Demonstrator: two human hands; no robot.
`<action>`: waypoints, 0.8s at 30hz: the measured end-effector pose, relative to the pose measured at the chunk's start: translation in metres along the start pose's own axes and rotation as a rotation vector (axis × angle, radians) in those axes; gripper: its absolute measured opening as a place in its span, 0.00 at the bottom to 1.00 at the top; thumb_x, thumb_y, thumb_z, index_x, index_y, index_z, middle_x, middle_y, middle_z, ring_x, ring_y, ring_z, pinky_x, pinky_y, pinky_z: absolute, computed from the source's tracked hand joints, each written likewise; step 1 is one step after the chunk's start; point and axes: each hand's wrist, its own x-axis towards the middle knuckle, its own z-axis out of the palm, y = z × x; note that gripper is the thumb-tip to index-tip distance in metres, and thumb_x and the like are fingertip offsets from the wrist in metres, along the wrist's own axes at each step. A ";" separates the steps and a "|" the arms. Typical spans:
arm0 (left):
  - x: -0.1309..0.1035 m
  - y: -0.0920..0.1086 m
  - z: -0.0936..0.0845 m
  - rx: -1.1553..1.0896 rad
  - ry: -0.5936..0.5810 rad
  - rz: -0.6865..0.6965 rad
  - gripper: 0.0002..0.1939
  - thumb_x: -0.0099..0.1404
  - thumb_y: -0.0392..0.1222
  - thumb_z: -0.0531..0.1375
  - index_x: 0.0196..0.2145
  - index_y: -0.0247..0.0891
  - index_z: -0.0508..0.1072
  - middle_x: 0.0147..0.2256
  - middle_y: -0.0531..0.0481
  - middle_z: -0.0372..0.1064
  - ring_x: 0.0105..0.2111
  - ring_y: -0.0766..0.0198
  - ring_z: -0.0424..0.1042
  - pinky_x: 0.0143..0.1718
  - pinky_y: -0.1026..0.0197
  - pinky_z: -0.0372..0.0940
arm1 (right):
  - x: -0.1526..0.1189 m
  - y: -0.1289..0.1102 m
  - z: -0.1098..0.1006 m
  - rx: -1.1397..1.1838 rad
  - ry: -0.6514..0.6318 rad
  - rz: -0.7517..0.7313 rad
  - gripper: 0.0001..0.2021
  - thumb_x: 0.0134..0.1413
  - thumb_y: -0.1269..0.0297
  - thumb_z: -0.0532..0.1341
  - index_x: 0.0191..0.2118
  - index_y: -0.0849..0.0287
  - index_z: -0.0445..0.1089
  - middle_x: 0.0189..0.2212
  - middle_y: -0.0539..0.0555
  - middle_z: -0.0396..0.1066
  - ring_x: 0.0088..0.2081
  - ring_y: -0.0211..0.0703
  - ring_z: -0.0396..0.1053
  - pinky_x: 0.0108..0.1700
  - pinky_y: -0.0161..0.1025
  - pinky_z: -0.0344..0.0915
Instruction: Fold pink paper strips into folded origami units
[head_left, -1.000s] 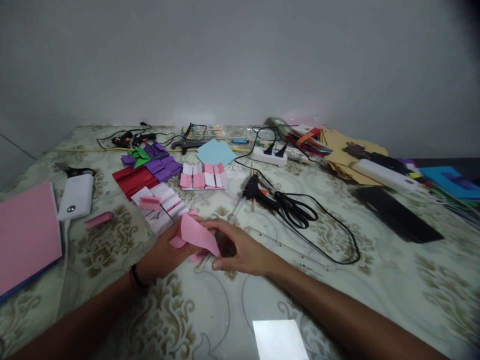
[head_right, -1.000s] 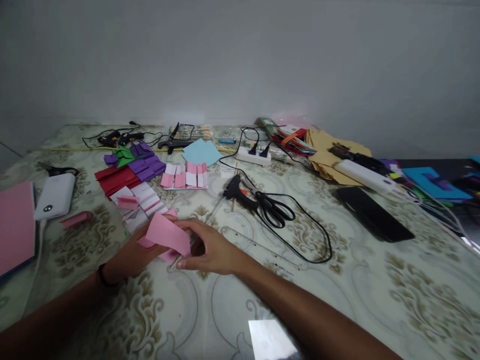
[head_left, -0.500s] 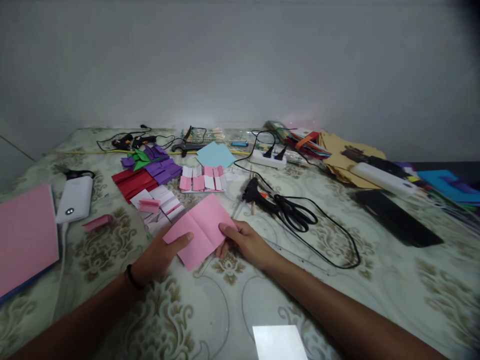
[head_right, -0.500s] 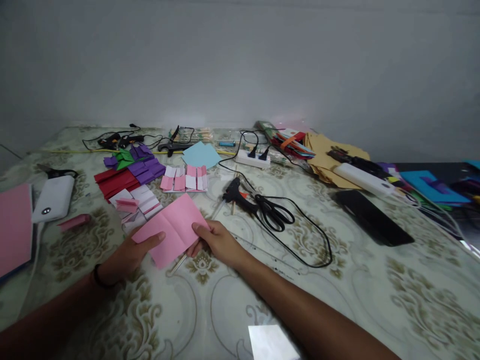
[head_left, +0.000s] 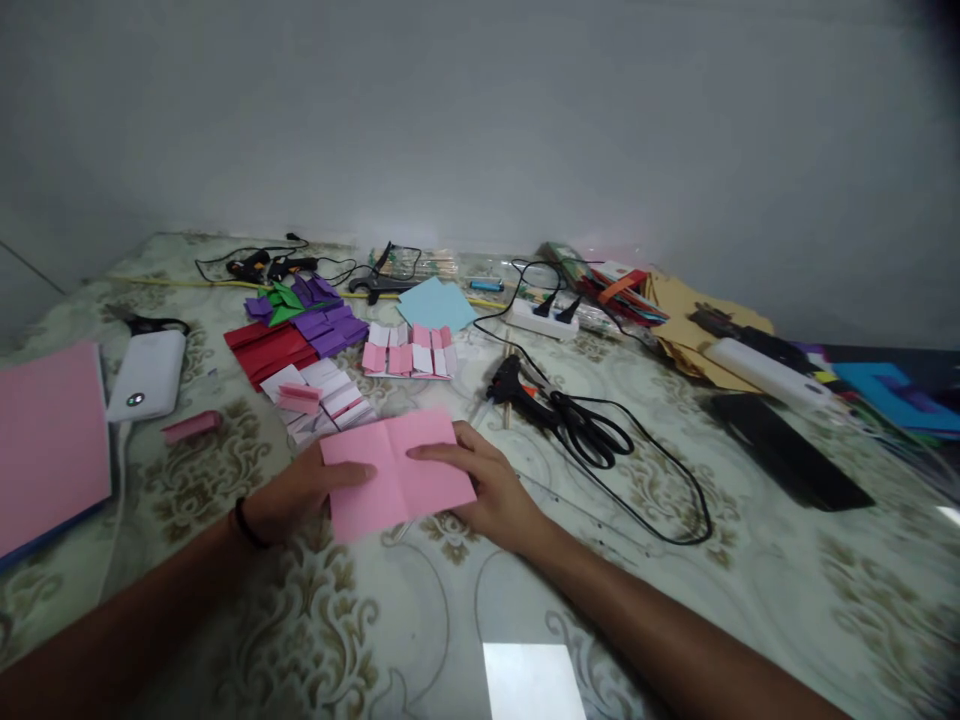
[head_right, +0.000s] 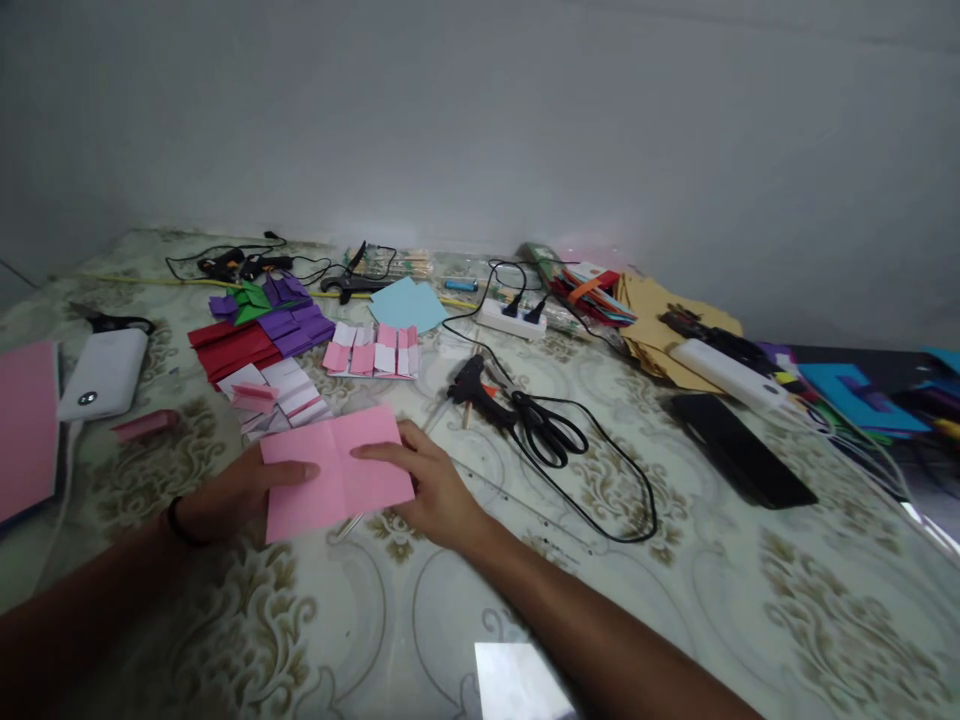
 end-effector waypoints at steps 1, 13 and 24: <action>-0.001 0.003 -0.002 -0.016 -0.050 -0.030 0.22 0.55 0.45 0.71 0.46 0.35 0.79 0.37 0.45 0.79 0.36 0.54 0.77 0.35 0.58 0.71 | 0.001 0.001 -0.001 0.030 -0.006 -0.017 0.15 0.59 0.63 0.67 0.52 0.51 0.77 0.53 0.60 0.72 0.51 0.53 0.72 0.49 0.47 0.71; 0.004 0.002 0.000 -0.042 -0.002 0.052 0.23 0.62 0.53 0.66 0.47 0.31 0.78 0.31 0.45 0.76 0.27 0.63 0.71 0.25 0.65 0.65 | 0.002 0.008 -0.003 0.205 -0.115 0.152 0.12 0.53 0.60 0.71 0.44 0.54 0.82 0.43 0.57 0.82 0.42 0.49 0.79 0.44 0.42 0.74; 0.006 -0.005 -0.006 0.080 -0.115 0.174 0.46 0.55 0.48 0.73 0.67 0.40 0.61 0.37 0.45 0.78 0.37 0.56 0.78 0.37 0.62 0.72 | 0.005 0.017 -0.007 0.337 0.048 0.373 0.13 0.51 0.65 0.71 0.44 0.52 0.82 0.43 0.53 0.80 0.35 0.41 0.75 0.40 0.38 0.71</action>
